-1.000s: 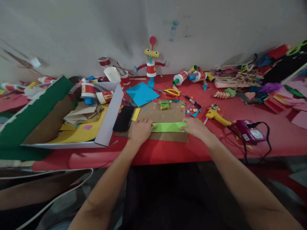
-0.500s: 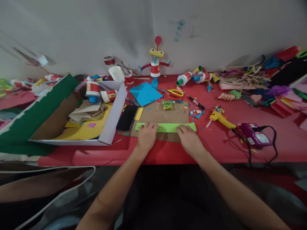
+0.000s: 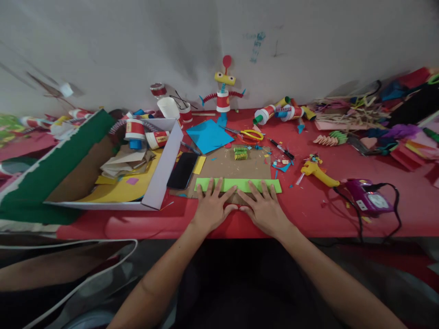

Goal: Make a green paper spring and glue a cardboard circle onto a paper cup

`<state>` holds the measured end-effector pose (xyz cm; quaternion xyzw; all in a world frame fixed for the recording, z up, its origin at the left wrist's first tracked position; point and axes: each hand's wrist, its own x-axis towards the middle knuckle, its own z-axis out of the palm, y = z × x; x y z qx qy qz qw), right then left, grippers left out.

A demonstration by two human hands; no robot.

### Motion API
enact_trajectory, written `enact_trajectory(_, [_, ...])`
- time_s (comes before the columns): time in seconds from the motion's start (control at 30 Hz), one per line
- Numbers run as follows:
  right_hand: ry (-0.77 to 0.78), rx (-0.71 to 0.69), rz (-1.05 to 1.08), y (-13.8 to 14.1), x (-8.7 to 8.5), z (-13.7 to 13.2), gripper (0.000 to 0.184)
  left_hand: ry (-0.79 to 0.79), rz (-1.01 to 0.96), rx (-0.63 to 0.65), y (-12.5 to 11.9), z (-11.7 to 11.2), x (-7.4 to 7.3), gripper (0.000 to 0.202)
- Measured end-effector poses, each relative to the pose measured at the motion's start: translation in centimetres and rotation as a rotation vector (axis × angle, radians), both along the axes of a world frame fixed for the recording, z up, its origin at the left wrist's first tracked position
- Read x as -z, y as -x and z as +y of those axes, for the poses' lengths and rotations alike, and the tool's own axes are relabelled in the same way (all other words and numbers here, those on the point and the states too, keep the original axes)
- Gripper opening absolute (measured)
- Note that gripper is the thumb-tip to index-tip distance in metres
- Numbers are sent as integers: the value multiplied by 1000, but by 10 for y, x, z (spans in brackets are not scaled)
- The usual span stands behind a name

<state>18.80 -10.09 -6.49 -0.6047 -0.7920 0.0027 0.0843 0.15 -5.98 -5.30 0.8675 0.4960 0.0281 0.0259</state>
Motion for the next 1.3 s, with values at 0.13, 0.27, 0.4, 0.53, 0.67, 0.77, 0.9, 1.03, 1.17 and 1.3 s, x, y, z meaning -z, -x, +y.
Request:
enact_trajectory(0.13, [16,-10,7,-14,3,-1,51,14,19,-5,0,0,-1,58])
enact_trajectory(0.27, [36,15,28,-32,11,-3,60,17,15,-8,-1,1,0,59])
enact_trajectory(0.4, [29,62,25,-45,15,-11,65,8,14,-23,0,-1,3,62])
enact_trajectory(0.53, [8,151,-43,-48,11,-21,68,-2,2,-37,0,-2,3,66])
enact_trajectory(0.67, [-22,217,-123,-45,4,-25,63,6,-38,-72,-4,7,-3,47])
enact_trajectory(0.77, [-36,236,-168,-43,2,-25,62,-13,-90,-62,-14,22,-9,35])
enact_trajectory(0.9, [-44,244,-177,-43,5,-25,61,66,-81,-76,-29,46,-19,35])
enact_trajectory(1.03, [-61,245,-95,-47,2,-25,55,270,-29,-74,-35,64,-30,28])
enact_trajectory(1.17, [-146,289,226,-49,-11,-23,54,324,-117,-93,-25,69,-36,16])
enact_trajectory(1.3, [-81,385,862,-33,-20,-11,51,441,-774,-320,-15,56,-36,20])
